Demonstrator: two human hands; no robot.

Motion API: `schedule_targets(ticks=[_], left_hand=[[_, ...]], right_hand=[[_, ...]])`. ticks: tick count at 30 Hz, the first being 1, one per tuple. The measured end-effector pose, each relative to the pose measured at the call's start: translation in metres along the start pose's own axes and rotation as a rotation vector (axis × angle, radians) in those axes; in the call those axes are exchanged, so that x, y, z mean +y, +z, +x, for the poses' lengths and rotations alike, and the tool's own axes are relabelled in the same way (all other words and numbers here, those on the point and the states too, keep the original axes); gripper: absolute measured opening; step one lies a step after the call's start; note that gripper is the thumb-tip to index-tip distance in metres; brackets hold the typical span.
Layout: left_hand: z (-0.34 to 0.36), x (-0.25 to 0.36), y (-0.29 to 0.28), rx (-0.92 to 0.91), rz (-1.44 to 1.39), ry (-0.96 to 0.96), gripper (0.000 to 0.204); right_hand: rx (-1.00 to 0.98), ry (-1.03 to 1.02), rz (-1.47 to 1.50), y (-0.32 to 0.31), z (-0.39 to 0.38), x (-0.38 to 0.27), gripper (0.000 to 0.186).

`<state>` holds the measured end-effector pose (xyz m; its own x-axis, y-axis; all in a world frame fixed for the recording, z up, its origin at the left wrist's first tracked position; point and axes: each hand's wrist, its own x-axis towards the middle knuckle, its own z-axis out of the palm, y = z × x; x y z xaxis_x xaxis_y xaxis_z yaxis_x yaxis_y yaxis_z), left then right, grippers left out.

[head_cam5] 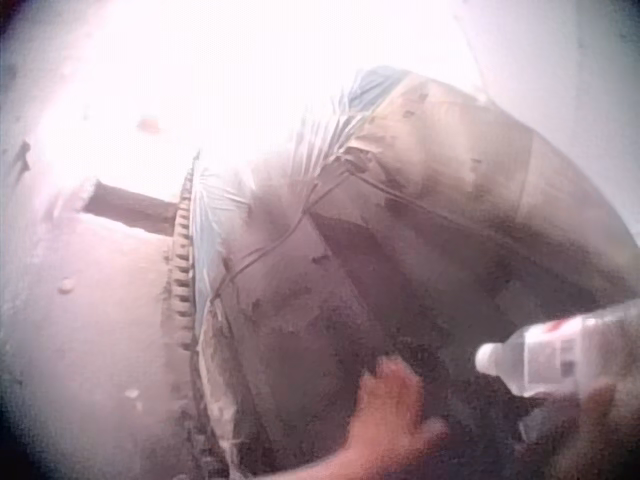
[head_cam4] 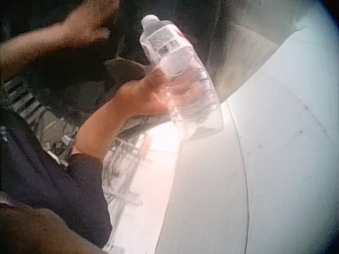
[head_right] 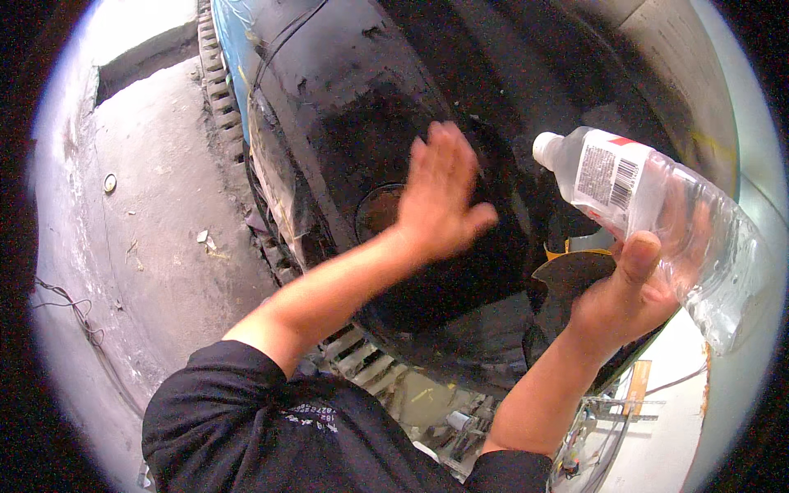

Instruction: The person sands a black car hood using a sanding block while repeatedly pouring liquid from a plastic bottle onto the surface. They wipe the hood with their hand, then walk to a red bucket to refill the bottle before returning to the car.

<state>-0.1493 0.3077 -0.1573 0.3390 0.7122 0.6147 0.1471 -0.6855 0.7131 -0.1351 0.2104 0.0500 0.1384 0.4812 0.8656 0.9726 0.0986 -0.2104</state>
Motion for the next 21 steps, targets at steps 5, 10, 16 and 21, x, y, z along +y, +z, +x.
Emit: schedule_targets(ticks=[5, 10, 16, 21], left_hand=[[-0.112, 0.055, 0.056, -0.053, -0.011, 0.424, 0.079], [-0.131, -0.002, 0.046, -0.082, 0.164, 0.441, 0.082], [-0.082, -0.096, -0.017, 0.019, 0.262, 0.016, 0.098], [-0.133, -0.036, 0.034, -0.174, 0.217, 0.198, 0.092]], right_hand=[[0.025, -0.001, -0.022, 0.0, -0.006, 0.003, 0.075], [-0.027, 0.009, -0.111, -0.021, -0.016, 0.007, 0.072], [-0.052, -0.001, -0.183, -0.045, -0.028, 0.004, 0.073], [-0.006, 0.013, -0.103, -0.044, -0.038, 0.01, 0.073]])
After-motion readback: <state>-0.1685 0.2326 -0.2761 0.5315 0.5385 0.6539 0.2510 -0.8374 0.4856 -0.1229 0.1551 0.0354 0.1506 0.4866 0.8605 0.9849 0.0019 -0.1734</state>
